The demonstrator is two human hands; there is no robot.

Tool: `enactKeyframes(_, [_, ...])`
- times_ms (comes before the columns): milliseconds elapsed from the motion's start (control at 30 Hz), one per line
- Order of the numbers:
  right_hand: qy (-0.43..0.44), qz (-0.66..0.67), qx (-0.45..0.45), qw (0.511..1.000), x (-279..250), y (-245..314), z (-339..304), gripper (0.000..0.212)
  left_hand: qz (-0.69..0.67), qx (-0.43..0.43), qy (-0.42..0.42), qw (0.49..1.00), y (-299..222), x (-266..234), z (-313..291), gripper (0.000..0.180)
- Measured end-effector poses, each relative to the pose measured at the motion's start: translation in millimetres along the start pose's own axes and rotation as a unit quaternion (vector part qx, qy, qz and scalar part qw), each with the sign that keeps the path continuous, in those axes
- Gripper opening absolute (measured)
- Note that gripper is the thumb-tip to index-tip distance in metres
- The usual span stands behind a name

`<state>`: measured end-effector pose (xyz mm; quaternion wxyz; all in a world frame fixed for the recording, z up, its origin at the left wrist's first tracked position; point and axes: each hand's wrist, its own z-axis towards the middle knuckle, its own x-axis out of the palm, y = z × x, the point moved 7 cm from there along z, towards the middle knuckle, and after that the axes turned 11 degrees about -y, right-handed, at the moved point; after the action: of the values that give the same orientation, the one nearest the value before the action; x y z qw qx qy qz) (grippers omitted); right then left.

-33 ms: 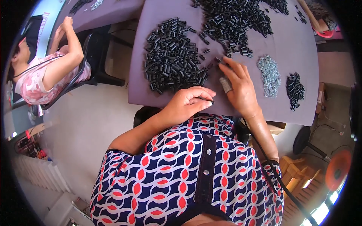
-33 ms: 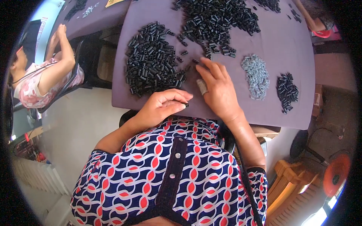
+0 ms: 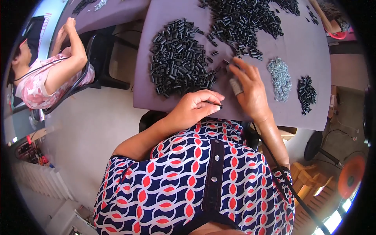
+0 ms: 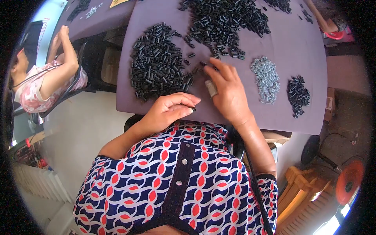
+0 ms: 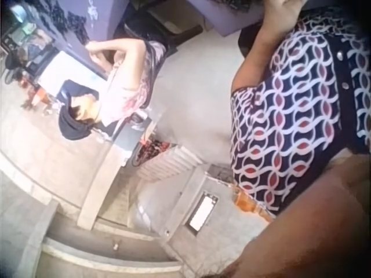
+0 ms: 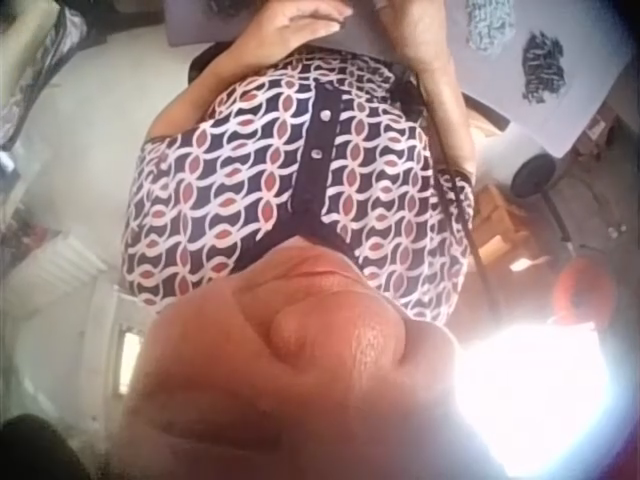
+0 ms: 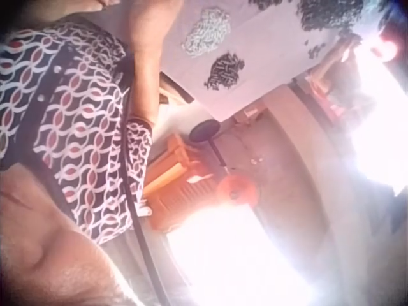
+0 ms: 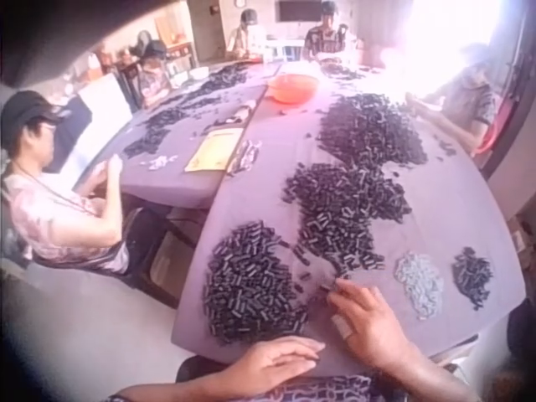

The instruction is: Sorting small black plastic components and placing them into a small plastic bag at a workshop table.

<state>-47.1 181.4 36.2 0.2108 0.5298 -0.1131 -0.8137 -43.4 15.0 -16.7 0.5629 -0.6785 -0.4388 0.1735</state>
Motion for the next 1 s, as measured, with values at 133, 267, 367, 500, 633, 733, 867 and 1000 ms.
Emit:
enactKeyframes(133, [-0.033,-0.071,0.039,0.996,-13,-21,13,0.054,-0.002,-0.001,0.003,1.0,-2,0,-1,0.015])
enactKeyframes(267, [-0.022,-0.084,-0.01,0.996,8,-16,10,0.04,0.003,-0.004,-0.001,1.0,0,-1,0,0.015])
enactKeyframes(367, [0.007,-0.002,-0.013,1.0,11,6,1,0.041,-0.011,-0.004,-0.003,1.0,2,-1,-1,0.016])
enactKeyframes(500, [-0.029,0.036,-0.008,0.999,-5,-4,-1,0.048,-0.016,0.001,-0.003,1.0,1,-1,-1,0.016])
enactKeyframes(633, [-0.056,-0.016,0.032,0.998,-16,-20,-2,0.045,-0.009,0.007,-0.003,1.0,1,-1,0,0.016])
enactKeyframes(733, [-0.033,-0.028,0.095,0.995,-9,-22,-8,0.047,-0.009,0.012,-0.001,1.0,0,0,0,0.016])
enactKeyframes(867, [-0.017,0.012,0.117,0.993,1,-24,-3,0.046,-0.001,0.015,-0.004,1.0,-1,0,-1,0.016])
enactKeyframes(1000, [0.026,0.195,0.204,0.959,4,-23,3,0.042,0.002,0.02,-0.005,1.0,2,-2,-1,0.016])
